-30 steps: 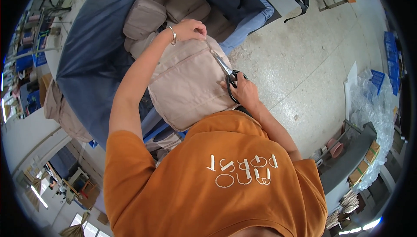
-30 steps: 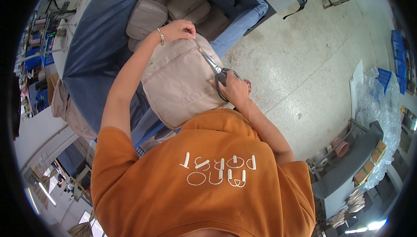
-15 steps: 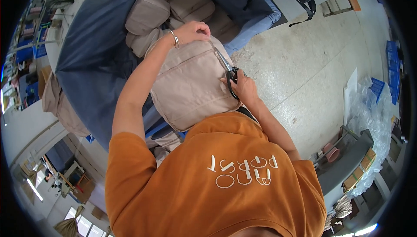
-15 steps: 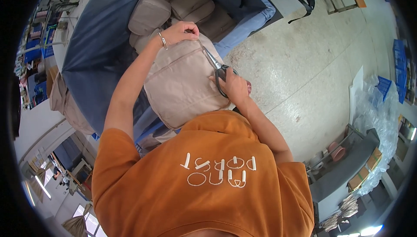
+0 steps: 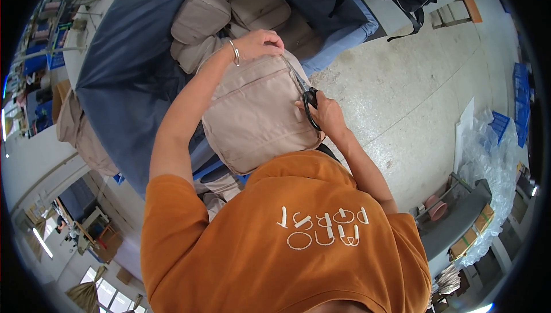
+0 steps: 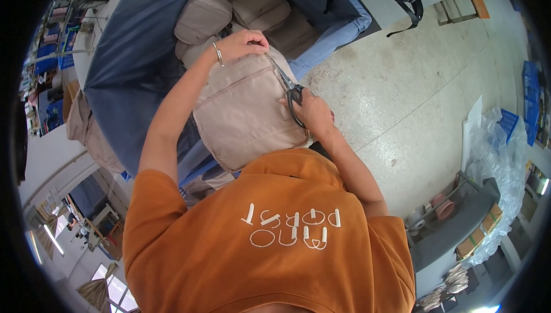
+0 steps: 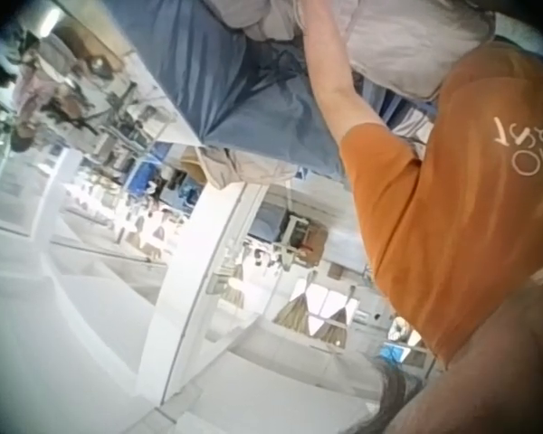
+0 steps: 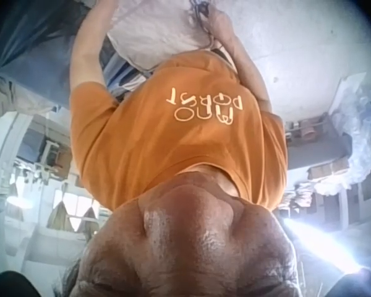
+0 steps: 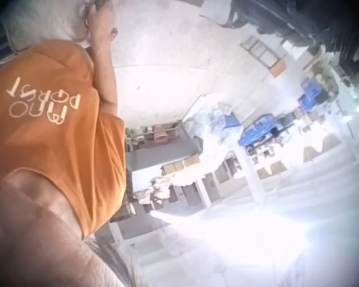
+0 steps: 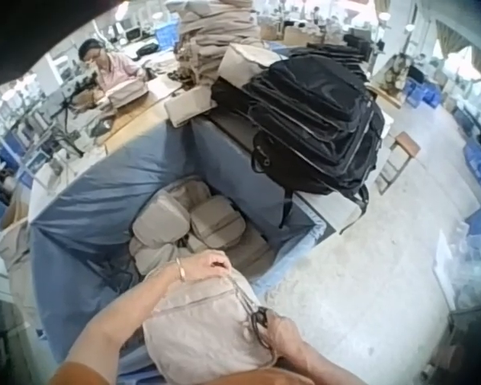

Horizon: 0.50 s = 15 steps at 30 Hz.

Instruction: Trimming loose threads from backpacks using a pair of scissors.

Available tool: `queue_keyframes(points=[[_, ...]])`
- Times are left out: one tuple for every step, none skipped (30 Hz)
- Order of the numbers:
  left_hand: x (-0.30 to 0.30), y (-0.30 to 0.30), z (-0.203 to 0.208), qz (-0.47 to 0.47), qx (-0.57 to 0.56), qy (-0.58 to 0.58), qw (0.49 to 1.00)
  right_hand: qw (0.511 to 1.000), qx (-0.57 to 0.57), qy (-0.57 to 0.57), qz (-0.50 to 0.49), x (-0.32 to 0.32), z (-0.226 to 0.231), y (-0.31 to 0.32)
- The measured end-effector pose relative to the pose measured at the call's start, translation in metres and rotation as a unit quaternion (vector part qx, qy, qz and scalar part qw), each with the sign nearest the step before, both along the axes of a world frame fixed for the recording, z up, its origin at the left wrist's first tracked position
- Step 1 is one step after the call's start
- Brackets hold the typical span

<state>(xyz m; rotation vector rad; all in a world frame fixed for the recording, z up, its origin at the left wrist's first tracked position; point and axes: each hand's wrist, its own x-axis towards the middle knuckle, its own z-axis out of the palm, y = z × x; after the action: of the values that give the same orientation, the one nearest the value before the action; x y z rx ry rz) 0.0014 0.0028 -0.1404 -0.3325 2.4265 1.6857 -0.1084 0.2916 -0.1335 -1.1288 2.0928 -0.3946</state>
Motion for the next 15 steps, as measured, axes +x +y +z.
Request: queue_keyframes(points=[[0.001,-0.003,-0.001,-0.016,0.000,0.010,1.000,1.000,0.000,0.000,0.001,-0.001,0.001,0.000],[0.001,-0.006,-0.002,-0.015,0.000,0.010,1.000,1.000,0.000,-0.011,-0.002,-0.002,0.002,0.001],[0.001,-0.009,0.001,-0.010,0.032,-0.001,0.999,1.000,-0.002,-0.022,-0.007,-0.003,0.003,0.000],[0.000,-0.010,0.003,-0.006,0.064,-0.012,0.998,1.000,-0.002,-0.022,-0.007,-0.003,0.004,-0.001],[0.000,-0.010,0.004,-0.006,0.063,-0.012,0.998,1.000,-0.002,-0.012,-0.006,-0.003,0.004,-0.004],[-0.001,-0.009,0.003,0.008,0.085,-0.020,0.996,1.000,-0.003,-0.001,-0.005,-0.003,0.006,-0.007],[-0.002,-0.008,0.002,0.023,0.107,-0.029,0.994,1.000,-0.004,-0.001,-0.005,-0.003,0.009,-0.011],[-0.001,-0.008,0.001,0.024,0.107,-0.029,0.994,1.000,0.001,-0.005,0.002,-0.003,0.012,-0.016],[-0.002,-0.006,0.001,0.032,0.100,-0.024,0.994,1.000,0.006,-0.009,0.008,-0.004,0.014,-0.019],[-0.002,-0.006,0.001,0.041,0.094,-0.020,0.995,1.000,0.005,-0.009,0.008,-0.005,0.014,-0.022],[-0.002,-0.005,0.002,0.041,0.093,-0.020,0.995,1.000,0.001,-0.002,0.007,-0.006,0.014,-0.024],[-0.002,-0.002,0.005,0.049,0.087,-0.025,0.995,1.000,-0.002,0.005,0.008,-0.006,0.013,-0.026],[-0.002,-0.001,0.007,0.058,0.080,-0.030,0.995,1.000,-0.003,0.005,0.009,-0.007,0.012,-0.027],[-0.003,0.001,0.005,0.060,0.080,-0.030,0.995,1.000,0.005,-0.003,0.007,-0.009,0.011,-0.028],[-0.001,0.001,0.001,0.076,0.085,-0.017,0.993,1.000,0.012,-0.011,0.008,-0.010,0.010,-0.028]])
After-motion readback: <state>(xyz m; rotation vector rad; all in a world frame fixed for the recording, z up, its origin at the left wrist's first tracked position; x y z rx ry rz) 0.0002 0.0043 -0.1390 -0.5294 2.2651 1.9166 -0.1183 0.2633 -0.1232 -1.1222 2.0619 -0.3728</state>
